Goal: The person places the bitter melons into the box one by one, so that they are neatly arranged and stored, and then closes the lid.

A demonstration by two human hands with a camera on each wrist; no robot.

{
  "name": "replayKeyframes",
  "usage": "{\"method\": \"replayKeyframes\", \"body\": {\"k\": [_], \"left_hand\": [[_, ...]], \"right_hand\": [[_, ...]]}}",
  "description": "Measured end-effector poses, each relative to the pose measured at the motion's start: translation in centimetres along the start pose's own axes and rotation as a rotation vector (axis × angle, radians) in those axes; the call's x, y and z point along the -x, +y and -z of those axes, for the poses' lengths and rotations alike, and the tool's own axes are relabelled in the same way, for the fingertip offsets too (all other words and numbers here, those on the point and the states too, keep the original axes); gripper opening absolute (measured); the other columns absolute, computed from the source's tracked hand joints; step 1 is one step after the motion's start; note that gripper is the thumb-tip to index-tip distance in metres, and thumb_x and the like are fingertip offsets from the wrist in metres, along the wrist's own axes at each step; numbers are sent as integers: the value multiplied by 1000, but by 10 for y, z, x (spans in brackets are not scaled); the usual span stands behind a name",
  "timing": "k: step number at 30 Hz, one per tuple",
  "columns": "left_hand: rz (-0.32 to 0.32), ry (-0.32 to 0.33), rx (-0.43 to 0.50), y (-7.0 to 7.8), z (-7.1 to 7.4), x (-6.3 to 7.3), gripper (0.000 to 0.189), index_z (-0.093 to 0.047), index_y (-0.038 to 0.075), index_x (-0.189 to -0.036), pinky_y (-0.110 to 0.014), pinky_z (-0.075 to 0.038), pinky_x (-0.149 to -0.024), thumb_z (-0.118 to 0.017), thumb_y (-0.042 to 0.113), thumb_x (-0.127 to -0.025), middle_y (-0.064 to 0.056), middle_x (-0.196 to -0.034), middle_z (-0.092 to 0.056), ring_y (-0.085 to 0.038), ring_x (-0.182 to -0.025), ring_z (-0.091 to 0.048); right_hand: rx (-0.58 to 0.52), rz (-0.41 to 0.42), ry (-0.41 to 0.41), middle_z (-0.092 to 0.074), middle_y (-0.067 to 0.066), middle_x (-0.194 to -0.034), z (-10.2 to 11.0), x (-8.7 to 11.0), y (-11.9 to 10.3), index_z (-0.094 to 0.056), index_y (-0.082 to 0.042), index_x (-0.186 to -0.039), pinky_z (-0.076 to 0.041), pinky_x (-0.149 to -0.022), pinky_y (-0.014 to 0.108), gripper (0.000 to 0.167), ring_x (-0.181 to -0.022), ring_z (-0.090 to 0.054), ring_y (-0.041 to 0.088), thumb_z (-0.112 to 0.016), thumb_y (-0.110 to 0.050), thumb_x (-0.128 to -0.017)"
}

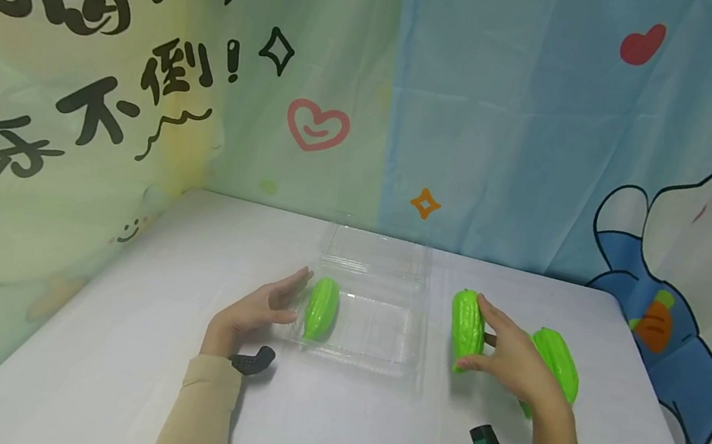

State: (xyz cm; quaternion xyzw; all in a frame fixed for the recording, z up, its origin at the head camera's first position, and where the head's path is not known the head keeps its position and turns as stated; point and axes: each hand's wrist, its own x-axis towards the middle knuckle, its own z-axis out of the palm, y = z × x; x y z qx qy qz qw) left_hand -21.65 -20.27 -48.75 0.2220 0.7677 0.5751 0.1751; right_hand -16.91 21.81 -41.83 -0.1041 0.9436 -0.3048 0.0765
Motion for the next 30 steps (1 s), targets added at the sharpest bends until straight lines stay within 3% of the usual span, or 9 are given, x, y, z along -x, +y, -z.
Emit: {"method": "replayKeyframes", "body": {"k": [20,27,30], "left_hand": [[7,0,15,2,-1,0,87,-12,5,-152,-42,-10,-121,-67,4,-84,-8,-160,-10,-26,-148,-9],[18,21,12,-26,3,-9,90,-13,14,-153,-42,-8,-121,-69,8,-83,-2,-161,-11,-23,-148,-10],[5,31,6,-31,3,-10,90,-15,17,-153,-41,-9,-122,-70,10,-83,1,-161,-13,-21,-148,-11]], "right_hand": [[-115,91,21,-15,22,-157,-16,-2,-13,-9,-7,-153,-49,-97,50,114,-126,-46,46,-84,-28,-69],[-137,99,44,-15,21,-158,-19,-3,-17,-8,-10,-153,-50,-95,50,114,-124,-48,46,-84,-25,-70],[-135,108,53,-15,21,-158,-23,-5,-18,-9,-9,-153,-51,-94,49,113,-123,-50,45,-84,-23,-70]]}}
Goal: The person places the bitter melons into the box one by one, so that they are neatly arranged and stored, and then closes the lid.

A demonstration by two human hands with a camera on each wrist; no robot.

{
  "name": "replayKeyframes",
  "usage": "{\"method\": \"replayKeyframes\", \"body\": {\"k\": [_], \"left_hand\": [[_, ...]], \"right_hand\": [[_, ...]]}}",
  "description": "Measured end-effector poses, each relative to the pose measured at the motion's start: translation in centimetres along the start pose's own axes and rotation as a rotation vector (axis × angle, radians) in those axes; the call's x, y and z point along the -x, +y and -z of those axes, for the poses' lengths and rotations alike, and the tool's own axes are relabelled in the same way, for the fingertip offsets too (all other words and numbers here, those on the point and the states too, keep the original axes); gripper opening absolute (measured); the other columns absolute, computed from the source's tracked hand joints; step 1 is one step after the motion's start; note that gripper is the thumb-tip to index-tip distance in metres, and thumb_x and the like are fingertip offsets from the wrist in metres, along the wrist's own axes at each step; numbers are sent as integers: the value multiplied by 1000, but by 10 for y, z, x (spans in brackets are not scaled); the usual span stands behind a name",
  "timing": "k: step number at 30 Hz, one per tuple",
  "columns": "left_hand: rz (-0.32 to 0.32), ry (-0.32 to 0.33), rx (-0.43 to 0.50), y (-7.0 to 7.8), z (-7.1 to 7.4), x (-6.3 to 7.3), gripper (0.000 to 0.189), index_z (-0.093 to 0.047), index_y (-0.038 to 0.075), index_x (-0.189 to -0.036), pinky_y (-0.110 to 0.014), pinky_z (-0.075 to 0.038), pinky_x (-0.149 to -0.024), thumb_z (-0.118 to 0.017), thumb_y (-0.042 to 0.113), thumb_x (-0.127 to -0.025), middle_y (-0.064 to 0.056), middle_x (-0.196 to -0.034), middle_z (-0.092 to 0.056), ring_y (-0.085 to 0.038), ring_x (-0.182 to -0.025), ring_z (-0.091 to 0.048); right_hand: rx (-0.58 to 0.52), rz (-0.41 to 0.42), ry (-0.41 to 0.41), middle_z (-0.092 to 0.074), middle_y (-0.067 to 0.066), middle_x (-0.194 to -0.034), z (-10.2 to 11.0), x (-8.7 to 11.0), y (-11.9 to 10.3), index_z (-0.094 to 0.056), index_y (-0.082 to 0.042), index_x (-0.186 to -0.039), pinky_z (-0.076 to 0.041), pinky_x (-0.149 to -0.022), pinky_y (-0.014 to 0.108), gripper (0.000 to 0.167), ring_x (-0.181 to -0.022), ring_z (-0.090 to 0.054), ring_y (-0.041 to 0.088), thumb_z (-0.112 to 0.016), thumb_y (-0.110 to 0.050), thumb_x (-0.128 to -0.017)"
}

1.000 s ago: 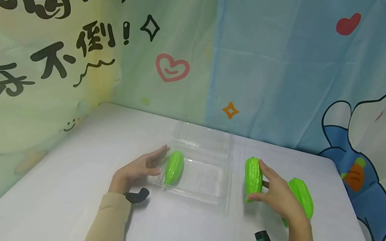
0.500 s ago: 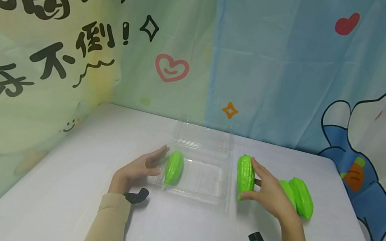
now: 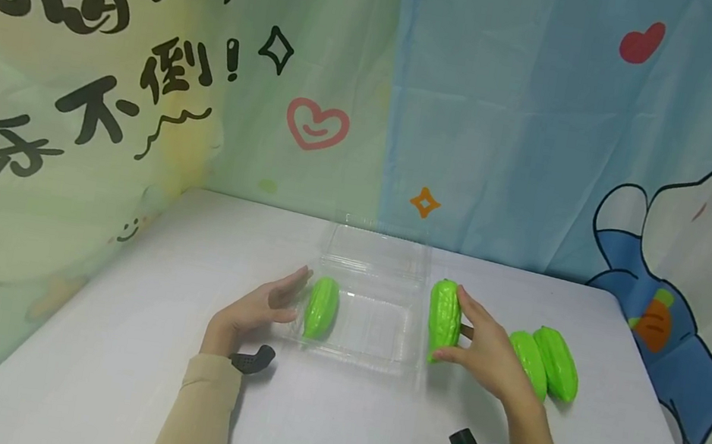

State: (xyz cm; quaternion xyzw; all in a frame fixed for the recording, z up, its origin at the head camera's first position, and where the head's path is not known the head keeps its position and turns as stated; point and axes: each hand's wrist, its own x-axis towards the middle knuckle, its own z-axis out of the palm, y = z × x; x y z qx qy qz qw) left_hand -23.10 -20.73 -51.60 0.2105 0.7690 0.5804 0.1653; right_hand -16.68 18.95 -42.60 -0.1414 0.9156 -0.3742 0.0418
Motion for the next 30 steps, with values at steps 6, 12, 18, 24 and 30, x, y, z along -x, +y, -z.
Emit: {"method": "replayKeyframes", "body": {"k": [6,12,18,24,30], "left_hand": [[-1,13,3,1,0,1,89,-20,21,-153,-41,-9,-122,-73,16,-81,5,-160,-17,-18,-148,-12],[-4,0,29,2,0,2,91,-16,20,-153,-41,-8,-122,-72,13,-82,3,-160,-15,-19,-148,-11],[-19,0,23,0,1,2,89,-16,16,-153,-41,-8,-122,-70,9,-83,0,-160,-15,-21,-148,-11],[-7,19,-13,0,-1,1,89,-20,21,-152,-42,-9,-122,-73,17,-81,6,-160,-17,-17,-148,-12],[-5,16,-27,2,-1,1,89,-19,22,-152,-43,-9,-122,-73,17,-81,6,-160,-16,-18,-148,-12]], "right_hand": [[6,1,11,-15,20,-158,-8,-5,0,-9,-12,-153,-51,-94,48,114,-122,-52,43,-84,-27,-69],[-30,24,26,-15,18,-158,-15,-9,0,-9,-12,-154,-52,-93,47,113,-123,-51,42,-84,-23,-69],[-78,38,19,-18,17,-158,-26,-14,-3,-10,-15,-154,-54,-91,43,114,-123,-51,41,-85,-20,-68],[-100,50,15,-17,14,-158,-37,-16,-4,-11,-19,-154,-56,-89,37,114,-124,-51,40,-85,-20,-67],[-122,75,26,-18,15,-158,-44,-17,-9,-13,-14,-154,-56,-88,33,114,-124,-51,40,-85,-16,-66]]}}
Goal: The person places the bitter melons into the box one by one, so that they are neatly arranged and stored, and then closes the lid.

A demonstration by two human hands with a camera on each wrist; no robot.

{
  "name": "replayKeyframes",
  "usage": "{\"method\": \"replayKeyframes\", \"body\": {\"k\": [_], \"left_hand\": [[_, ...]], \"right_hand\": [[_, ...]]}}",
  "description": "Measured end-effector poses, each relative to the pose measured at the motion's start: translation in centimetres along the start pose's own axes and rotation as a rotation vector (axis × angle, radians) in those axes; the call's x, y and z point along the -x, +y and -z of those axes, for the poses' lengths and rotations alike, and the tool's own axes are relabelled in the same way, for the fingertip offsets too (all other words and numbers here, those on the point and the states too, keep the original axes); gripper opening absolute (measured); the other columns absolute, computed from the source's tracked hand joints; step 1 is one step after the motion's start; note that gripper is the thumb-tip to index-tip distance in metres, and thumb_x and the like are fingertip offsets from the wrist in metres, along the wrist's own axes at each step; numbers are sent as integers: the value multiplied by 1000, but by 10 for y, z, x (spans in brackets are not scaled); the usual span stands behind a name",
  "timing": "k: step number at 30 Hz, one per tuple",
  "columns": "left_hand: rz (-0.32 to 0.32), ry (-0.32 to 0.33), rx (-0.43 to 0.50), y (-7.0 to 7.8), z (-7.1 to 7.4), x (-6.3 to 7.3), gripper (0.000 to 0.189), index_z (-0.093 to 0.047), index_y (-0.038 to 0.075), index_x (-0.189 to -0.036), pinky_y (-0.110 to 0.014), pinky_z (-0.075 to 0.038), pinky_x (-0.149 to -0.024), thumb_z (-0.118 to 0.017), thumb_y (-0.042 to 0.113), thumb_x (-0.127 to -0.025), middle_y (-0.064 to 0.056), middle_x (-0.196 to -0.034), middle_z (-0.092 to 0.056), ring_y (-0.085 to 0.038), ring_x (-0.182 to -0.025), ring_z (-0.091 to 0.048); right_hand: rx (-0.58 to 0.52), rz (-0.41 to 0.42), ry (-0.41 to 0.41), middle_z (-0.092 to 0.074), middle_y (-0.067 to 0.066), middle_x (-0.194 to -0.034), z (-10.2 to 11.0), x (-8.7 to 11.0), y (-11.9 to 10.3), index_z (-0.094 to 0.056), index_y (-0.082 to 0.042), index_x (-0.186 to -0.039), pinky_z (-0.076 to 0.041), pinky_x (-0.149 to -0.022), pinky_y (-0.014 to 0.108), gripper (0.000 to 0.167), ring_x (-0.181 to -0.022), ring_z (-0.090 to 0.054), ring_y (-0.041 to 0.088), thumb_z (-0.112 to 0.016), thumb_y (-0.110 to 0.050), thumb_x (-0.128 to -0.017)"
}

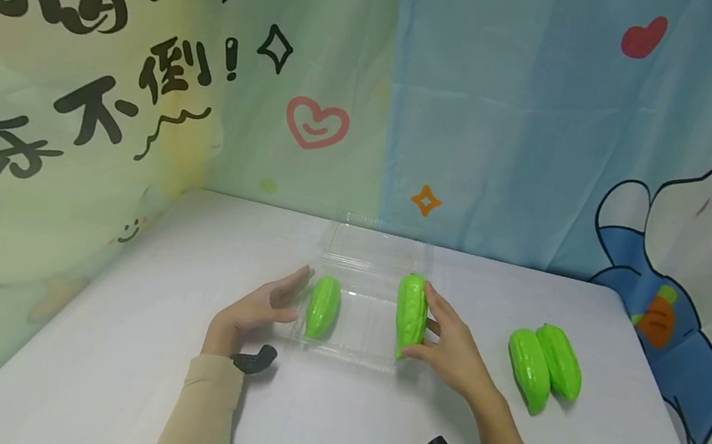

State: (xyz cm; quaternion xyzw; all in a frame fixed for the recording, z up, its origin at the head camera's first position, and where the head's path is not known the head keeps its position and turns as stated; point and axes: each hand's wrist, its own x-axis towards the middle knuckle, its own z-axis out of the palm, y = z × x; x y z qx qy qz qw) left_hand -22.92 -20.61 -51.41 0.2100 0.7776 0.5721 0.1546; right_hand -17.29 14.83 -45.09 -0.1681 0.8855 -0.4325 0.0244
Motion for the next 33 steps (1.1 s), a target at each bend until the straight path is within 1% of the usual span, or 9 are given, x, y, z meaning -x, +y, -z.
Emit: {"method": "replayKeyframes", "body": {"k": [3,6,10,12,17,21,25,29,33], "left_hand": [[0,0,2,1,0,1,90,-20,22,-152,-44,-9,-122,-74,19,-81,5,-160,-16,-19,-148,-12],[-13,-7,2,3,1,0,91,-19,20,-153,-45,-8,-121,-74,21,-80,3,-160,-16,-21,-149,-11],[-28,-16,3,4,1,-1,89,-19,18,-153,-43,-9,-122,-72,16,-82,2,-160,-16,-20,-148,-12],[-28,-17,-13,4,1,0,88,-18,17,-153,-42,-10,-122,-71,14,-83,2,-160,-16,-20,-148,-13],[-36,-29,-23,4,0,0,87,-15,10,-153,-44,-9,-121,-69,8,-84,-5,-160,-14,-24,-148,-11],[-40,-46,-14,14,-2,3,90,-13,4,-152,-47,-7,-121,-70,8,-83,-11,-160,-11,-27,-148,-8],[-34,-53,-20,28,-4,8,90,-13,2,-152,-46,-8,-121,-71,11,-83,-13,-160,-10,-28,-148,-9],[-23,-48,-7,32,-5,9,89,-13,3,-152,-46,-8,-121,-70,8,-83,-12,-160,-11,-27,-148,-9],[-9,-41,9,31,-4,10,89,-14,5,-152,-45,-9,-121,-69,5,-82,-10,-160,-12,-27,-148,-10]], "right_hand": [[-4,4,-1,-17,15,-158,-2,0,-2,-12,-14,-154,-55,-88,31,114,-125,-50,40,-85,-15,-66],[2,6,4,-17,15,-158,-2,0,-4,-13,-14,-154,-56,-87,30,114,-125,-51,40,-85,-16,-66],[7,10,10,-18,16,-158,-1,0,-5,-13,-12,-153,-56,-86,29,114,-124,-51,40,-85,-16,-65],[1,12,8,-18,16,-158,0,0,-5,-13,-12,-153,-56,-86,29,114,-124,-51,40,-85,-15,-65],[-20,20,3,-17,16,-158,0,-2,-4,-13,-10,-153,-56,-87,29,113,-124,-51,40,-85,-14,-66],[-39,26,0,-18,17,-157,-4,-5,-3,-14,-9,-153,-56,-88,35,113,-123,-51,42,-85,-14,-66],[-41,16,-6,-18,16,-158,-11,-11,-6,-14,-10,-153,-54,-92,41,112,-123,-52,41,-85,-17,-66],[-42,-8,0,-17,13,-159,-17,-19,-10,-15,-13,-153,-53,-93,41,112,-123,-53,38,-86,-18,-66],[-58,-8,7,-18,13,-159,-21,-25,-16,-16,-13,-153,-53,-94,41,112,-122,-54,37,-86,-17,-65]]}}
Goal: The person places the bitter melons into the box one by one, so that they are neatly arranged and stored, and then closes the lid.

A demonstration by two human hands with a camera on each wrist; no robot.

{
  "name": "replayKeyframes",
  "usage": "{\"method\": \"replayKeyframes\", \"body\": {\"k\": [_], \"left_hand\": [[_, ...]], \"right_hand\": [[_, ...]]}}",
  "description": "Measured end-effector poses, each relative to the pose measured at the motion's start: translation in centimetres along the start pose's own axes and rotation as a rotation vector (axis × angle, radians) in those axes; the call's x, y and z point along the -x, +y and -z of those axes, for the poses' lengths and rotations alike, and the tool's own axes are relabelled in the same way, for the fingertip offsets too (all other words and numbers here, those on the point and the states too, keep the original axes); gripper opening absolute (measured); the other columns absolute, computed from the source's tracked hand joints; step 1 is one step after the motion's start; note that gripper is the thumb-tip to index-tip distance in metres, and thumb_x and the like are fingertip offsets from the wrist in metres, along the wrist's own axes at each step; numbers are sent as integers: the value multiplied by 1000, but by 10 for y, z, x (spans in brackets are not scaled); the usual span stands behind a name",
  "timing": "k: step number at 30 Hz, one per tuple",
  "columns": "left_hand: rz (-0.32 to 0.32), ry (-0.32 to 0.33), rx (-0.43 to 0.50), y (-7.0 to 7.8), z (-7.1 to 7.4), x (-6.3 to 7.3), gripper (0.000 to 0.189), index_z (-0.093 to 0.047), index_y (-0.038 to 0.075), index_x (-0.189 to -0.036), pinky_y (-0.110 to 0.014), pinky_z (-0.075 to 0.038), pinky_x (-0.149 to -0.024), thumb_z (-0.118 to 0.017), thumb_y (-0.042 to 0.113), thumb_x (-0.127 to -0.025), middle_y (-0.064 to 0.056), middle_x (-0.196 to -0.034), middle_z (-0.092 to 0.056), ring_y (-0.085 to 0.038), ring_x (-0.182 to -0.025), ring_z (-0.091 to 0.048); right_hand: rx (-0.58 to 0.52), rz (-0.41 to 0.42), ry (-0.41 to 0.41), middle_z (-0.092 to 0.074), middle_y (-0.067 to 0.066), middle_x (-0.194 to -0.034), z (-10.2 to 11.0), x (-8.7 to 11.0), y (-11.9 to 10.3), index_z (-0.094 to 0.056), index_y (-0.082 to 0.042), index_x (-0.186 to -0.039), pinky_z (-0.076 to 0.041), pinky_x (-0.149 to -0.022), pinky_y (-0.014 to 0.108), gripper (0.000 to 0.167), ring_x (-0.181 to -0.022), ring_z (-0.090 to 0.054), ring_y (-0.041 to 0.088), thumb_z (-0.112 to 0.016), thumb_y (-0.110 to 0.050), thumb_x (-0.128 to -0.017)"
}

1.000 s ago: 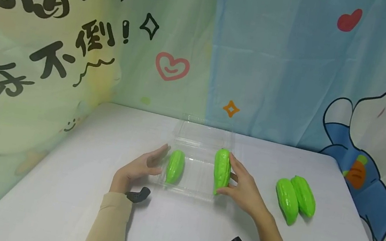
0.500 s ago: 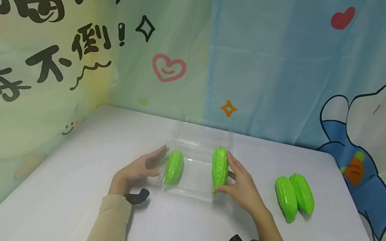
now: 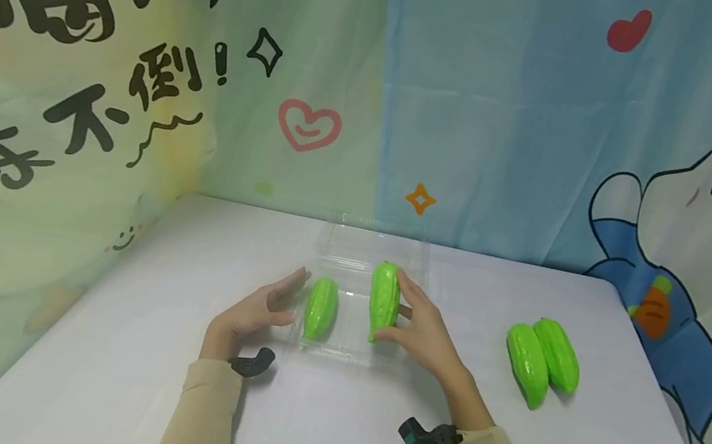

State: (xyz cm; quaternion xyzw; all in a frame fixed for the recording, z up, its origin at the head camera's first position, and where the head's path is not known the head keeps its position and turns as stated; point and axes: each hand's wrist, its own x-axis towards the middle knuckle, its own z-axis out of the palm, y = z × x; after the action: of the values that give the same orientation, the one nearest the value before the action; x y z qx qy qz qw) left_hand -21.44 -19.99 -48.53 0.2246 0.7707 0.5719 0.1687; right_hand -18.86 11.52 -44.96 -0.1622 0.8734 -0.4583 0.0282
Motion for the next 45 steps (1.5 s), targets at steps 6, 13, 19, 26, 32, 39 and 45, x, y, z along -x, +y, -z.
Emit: {"method": "replayKeyframes", "body": {"k": [6,13,19,26,32,39,45], "left_hand": [[15,3,-9,-2,1,-1,89,-14,7,-152,-44,-11,-121,-69,4,-83,-7,-160,-13,-26,-148,-11],[0,2,-10,-1,2,-3,88,-13,5,-152,-42,-12,-121,-68,2,-83,-8,-160,-14,-26,-148,-12],[2,-1,11,0,1,-2,88,-13,5,-152,-39,-13,-120,-67,0,-83,-8,-160,-14,-26,-148,-12],[2,6,-12,-11,2,-5,88,-14,11,-153,-39,-13,-121,-67,3,-84,-4,-160,-14,-24,-148,-13],[20,30,-16,-30,4,-10,91,-16,14,-153,-39,-13,-121,-72,8,-82,-1,-160,-15,-23,-148,-13],[-11,28,-48,-33,3,-11,89,-16,14,-153,-40,-13,-121,-70,6,-82,-1,-160,-14,-22,-148,-12],[-43,29,-54,-37,5,-10,89,-19,17,-153,-41,-12,-121,-73,15,-82,1,-160,-16,-21,-148,-13]], "right_hand": [[-42,-32,-3,-18,12,-159,-7,-8,-4,-17,-12,-153,-49,-99,43,112,-123,-54,35,-86,-19,-66],[-2,-92,4,-20,11,-158,-16,-18,-4,-18,-14,-153,-43,-107,43,112,-122,-55,33,-86,-25,-65],[-13,-113,-5,-22,11,-158,-26,-23,0,-19,-15,-153,-37,-111,45,111,-125,-52,35,-86,-24,-65],[36,-202,32,-29,11,-155,-32,-22,-7,-24,-22,-152,-38,-109,48,106,-123,-54,35,-86,-23,-66],[46,-241,61,-37,14,-150,-36,-23,-6,-27,-23,-151,-43,-105,50,104,-119,-57,36,-86,-25,-66],[73,-219,78,-30,12,-154,-40,-21,1,-28,-16,-150,-33,-113,49,104,-139,-34,34,-87,-23,-65],[95,-226,57,-33,10,-153,-44,-23,1,-28,-18,-150,-36,-110,49,103,-136,-39,34,-86,-25,-65]]}}
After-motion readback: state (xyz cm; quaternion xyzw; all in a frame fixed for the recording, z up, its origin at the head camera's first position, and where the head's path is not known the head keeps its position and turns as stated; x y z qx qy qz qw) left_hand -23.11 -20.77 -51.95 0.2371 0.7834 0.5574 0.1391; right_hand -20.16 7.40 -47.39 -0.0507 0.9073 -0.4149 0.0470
